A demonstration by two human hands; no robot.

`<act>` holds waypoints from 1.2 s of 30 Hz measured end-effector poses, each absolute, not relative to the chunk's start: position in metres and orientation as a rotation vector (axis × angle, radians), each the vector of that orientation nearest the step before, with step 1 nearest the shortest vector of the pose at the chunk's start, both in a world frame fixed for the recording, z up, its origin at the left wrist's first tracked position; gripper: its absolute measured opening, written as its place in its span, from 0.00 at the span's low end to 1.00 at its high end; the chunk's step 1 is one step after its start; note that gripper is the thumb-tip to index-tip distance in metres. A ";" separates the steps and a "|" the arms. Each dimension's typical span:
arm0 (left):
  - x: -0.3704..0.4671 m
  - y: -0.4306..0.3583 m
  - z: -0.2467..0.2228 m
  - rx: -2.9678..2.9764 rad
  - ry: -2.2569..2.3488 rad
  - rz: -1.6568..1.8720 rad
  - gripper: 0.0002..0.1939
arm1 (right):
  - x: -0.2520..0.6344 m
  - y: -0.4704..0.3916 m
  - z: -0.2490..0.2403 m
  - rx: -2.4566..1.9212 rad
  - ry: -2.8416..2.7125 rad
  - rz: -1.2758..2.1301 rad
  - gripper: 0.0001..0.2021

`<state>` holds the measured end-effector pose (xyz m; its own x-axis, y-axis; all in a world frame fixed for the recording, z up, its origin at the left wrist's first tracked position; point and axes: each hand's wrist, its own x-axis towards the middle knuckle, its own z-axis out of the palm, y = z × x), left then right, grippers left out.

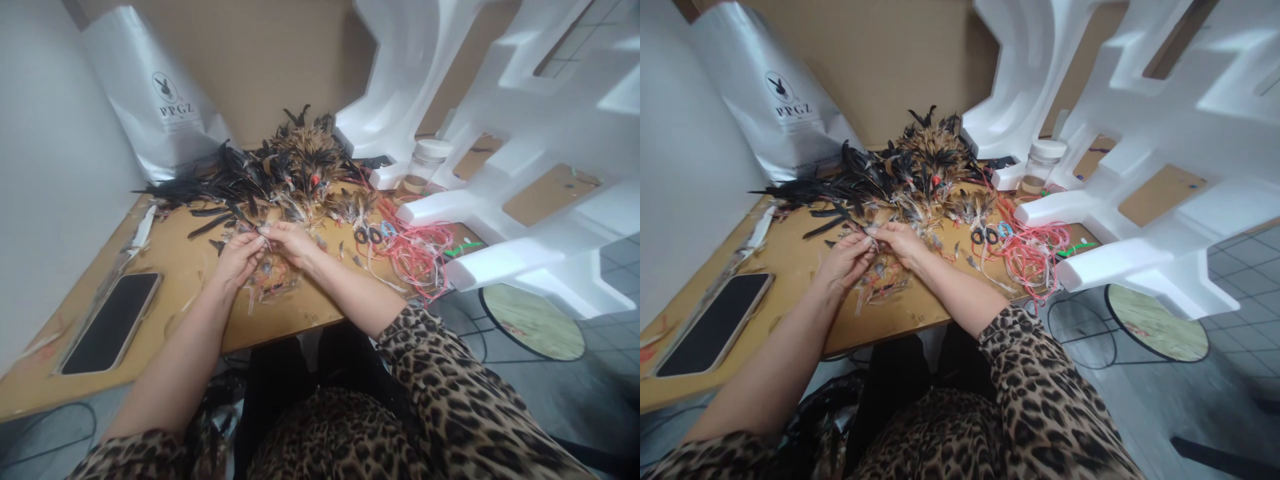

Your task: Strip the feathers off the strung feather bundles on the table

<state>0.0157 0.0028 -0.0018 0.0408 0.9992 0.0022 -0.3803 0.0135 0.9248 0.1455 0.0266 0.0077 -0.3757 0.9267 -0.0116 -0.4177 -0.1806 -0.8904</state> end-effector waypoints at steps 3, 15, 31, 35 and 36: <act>0.017 0.004 -0.003 0.928 0.924 1.317 0.11 | 0.144 0.026 0.007 -0.744 -1.045 1.597 0.20; 0.014 0.002 -0.002 0.957 0.843 1.382 0.08 | 0.143 0.018 0.013 -0.649 -1.049 1.683 0.19; 0.012 0.004 -0.007 1.082 0.901 1.421 0.09 | 0.144 0.024 0.008 -0.632 -0.998 1.814 0.19; 0.015 0.005 -0.004 1.007 0.953 1.418 0.10 | 0.145 0.025 0.009 -0.739 -1.028 1.613 0.17; 0.016 0.006 -0.004 0.983 0.972 1.444 0.11 | 0.145 0.025 0.008 -0.770 -1.053 1.521 0.16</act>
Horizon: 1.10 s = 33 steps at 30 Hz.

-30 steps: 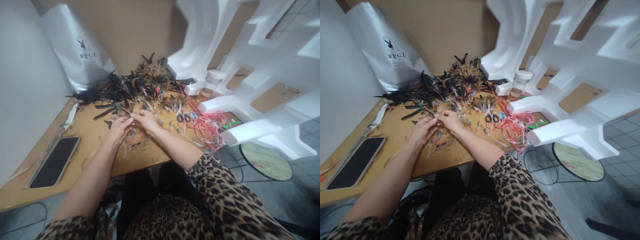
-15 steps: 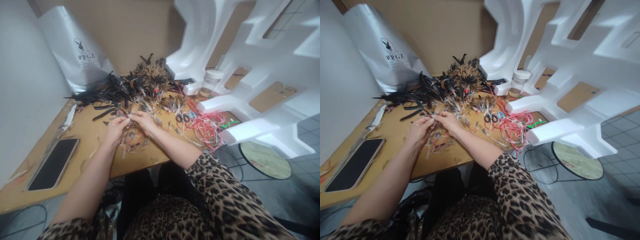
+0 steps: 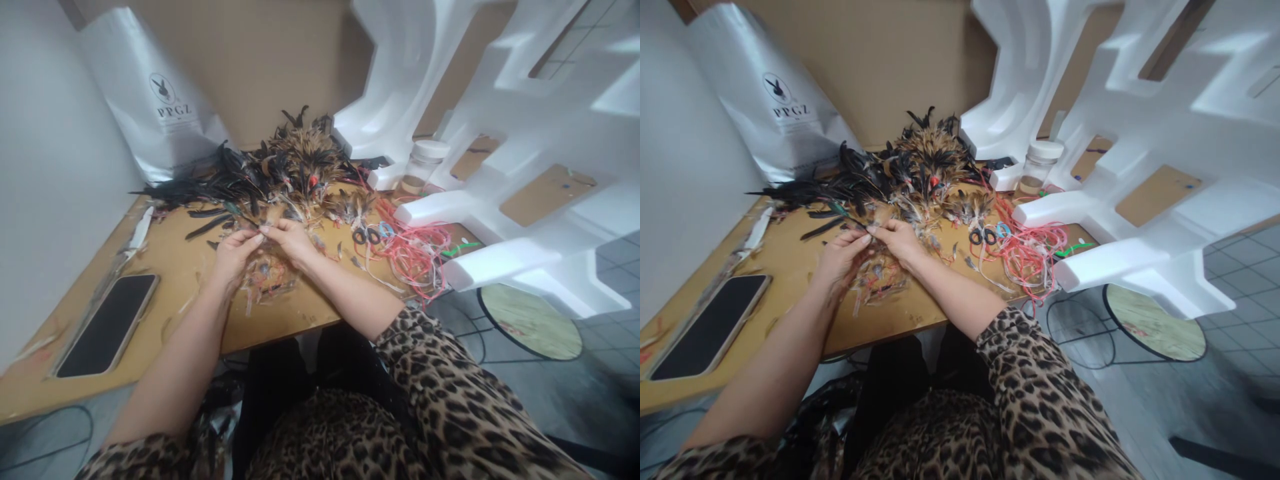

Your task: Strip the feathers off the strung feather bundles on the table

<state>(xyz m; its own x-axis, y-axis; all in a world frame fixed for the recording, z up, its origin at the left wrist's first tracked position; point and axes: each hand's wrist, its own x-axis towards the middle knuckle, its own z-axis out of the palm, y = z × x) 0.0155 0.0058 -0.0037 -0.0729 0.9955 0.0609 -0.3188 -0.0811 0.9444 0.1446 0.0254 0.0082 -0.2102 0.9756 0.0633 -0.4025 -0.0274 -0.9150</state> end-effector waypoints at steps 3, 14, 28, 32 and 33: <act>0.015 0.008 -0.002 0.929 0.995 1.536 0.13 | 0.144 0.028 0.005 -0.801 -1.168 1.311 0.14; 0.009 0.010 -0.003 0.941 0.922 1.556 0.09 | 0.140 0.026 0.003 -0.798 -1.346 1.387 0.16; 0.000 0.014 0.002 0.904 1.042 1.627 0.18 | 0.167 0.038 0.015 -1.048 -1.316 1.166 0.15; -0.004 0.017 -0.002 0.917 1.094 1.629 0.18 | 0.198 0.046 0.024 -1.083 -1.315 0.998 0.13; -0.004 0.017 -0.003 0.927 1.098 1.631 0.18 | 0.209 0.049 0.026 -1.109 -1.309 0.937 0.13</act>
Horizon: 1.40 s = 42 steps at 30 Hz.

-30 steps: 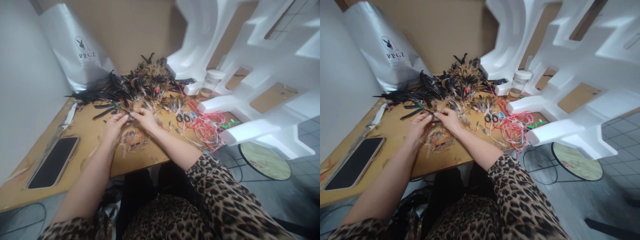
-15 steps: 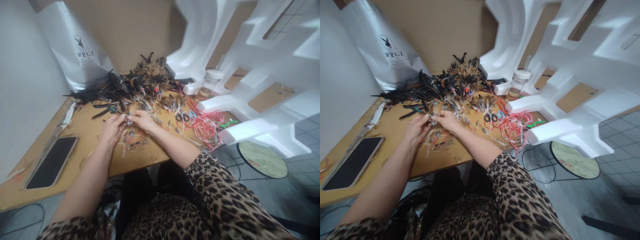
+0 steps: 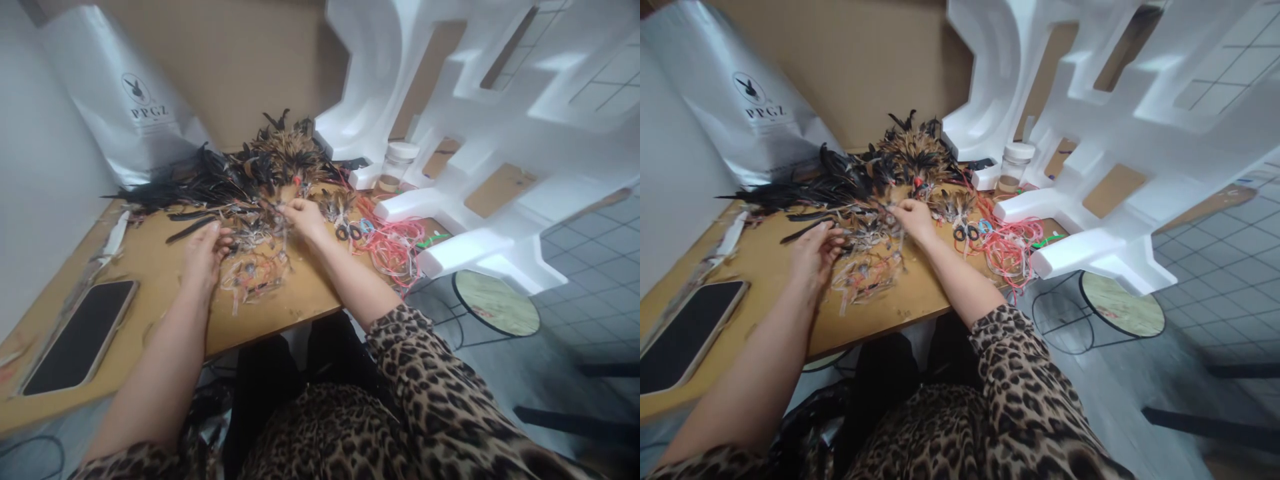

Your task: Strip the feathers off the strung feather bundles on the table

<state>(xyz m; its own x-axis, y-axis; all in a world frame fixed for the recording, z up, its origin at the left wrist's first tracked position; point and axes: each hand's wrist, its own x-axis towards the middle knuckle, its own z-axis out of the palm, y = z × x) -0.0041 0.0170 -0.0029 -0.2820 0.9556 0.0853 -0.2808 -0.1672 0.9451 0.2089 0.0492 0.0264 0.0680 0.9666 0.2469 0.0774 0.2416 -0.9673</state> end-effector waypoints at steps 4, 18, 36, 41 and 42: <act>-0.003 0.018 -0.004 0.939 1.105 1.628 0.18 | 0.263 0.062 0.031 -1.256 -1.216 0.729 0.13; -0.002 0.017 -0.002 0.902 1.127 1.613 0.16 | 0.326 0.088 -0.005 -1.887 -1.334 0.355 0.11; -0.025 0.023 0.002 0.665 0.917 1.711 0.05 | 0.289 0.064 0.048 -1.506 -1.505 -0.095 0.18; -0.029 0.027 0.001 0.560 0.888 1.719 0.03 | 0.236 0.059 0.055 -1.432 -1.722 0.115 0.12; -0.029 0.028 0.000 0.548 0.891 1.720 0.02 | 0.225 0.060 0.053 -1.413 -1.777 0.208 0.11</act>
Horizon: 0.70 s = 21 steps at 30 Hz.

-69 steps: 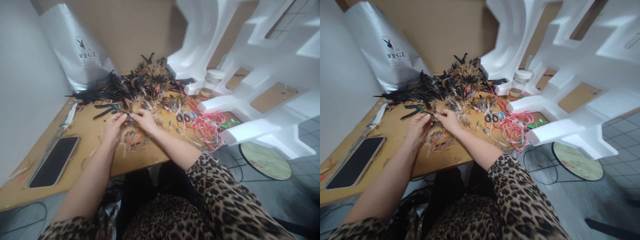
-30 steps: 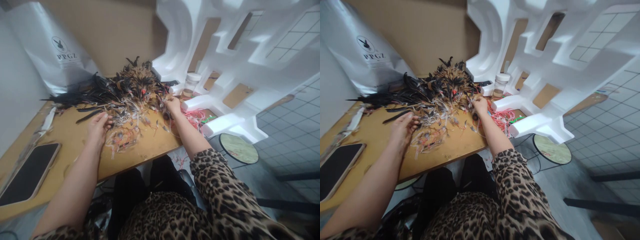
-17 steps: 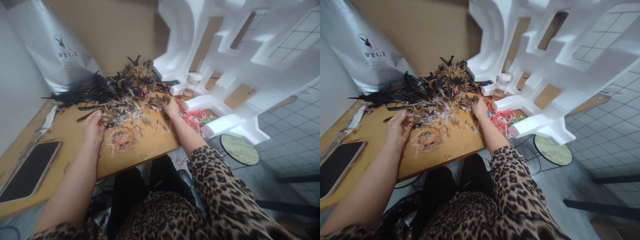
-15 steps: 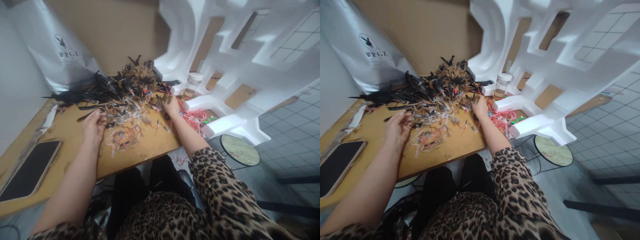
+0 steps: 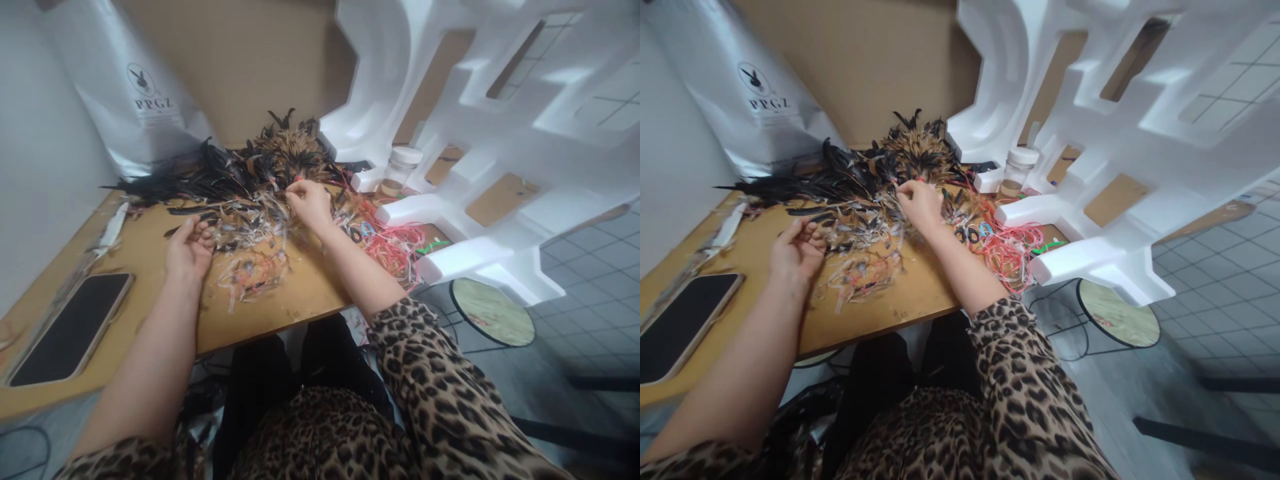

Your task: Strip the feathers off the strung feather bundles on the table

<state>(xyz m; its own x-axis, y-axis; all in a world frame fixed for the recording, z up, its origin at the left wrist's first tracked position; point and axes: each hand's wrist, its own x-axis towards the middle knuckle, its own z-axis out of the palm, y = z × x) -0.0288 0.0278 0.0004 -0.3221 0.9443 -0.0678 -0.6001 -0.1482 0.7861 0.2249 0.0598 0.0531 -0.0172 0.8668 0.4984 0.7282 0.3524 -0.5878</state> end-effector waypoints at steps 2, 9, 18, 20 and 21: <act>-0.029 0.028 0.000 0.537 0.896 1.717 0.02 | 0.203 0.062 0.048 -1.406 -1.878 0.382 0.09; -0.028 0.026 0.006 0.492 0.899 1.745 0.02 | 0.145 0.063 0.027 -1.369 -2.130 0.530 0.07; -0.027 0.026 0.007 0.554 0.960 1.790 0.05 | 0.117 0.058 0.004 -1.318 -2.318 0.209 0.11; -0.026 0.026 0.005 0.609 0.981 1.790 0.05 | 0.118 0.060 0.002 -1.305 -2.352 0.188 0.10; -0.026 0.026 0.004 0.630 0.991 1.790 0.05 | 0.119 0.060 0.001 -1.297 -2.363 0.183 0.10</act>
<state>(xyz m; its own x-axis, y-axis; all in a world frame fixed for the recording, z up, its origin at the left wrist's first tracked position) -0.0256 0.0262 0.0040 -0.4061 0.9138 -0.0114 -0.4945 -0.2092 0.8436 0.1190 0.0600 0.0013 -0.4658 0.8285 0.3108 0.7706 0.5524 -0.3178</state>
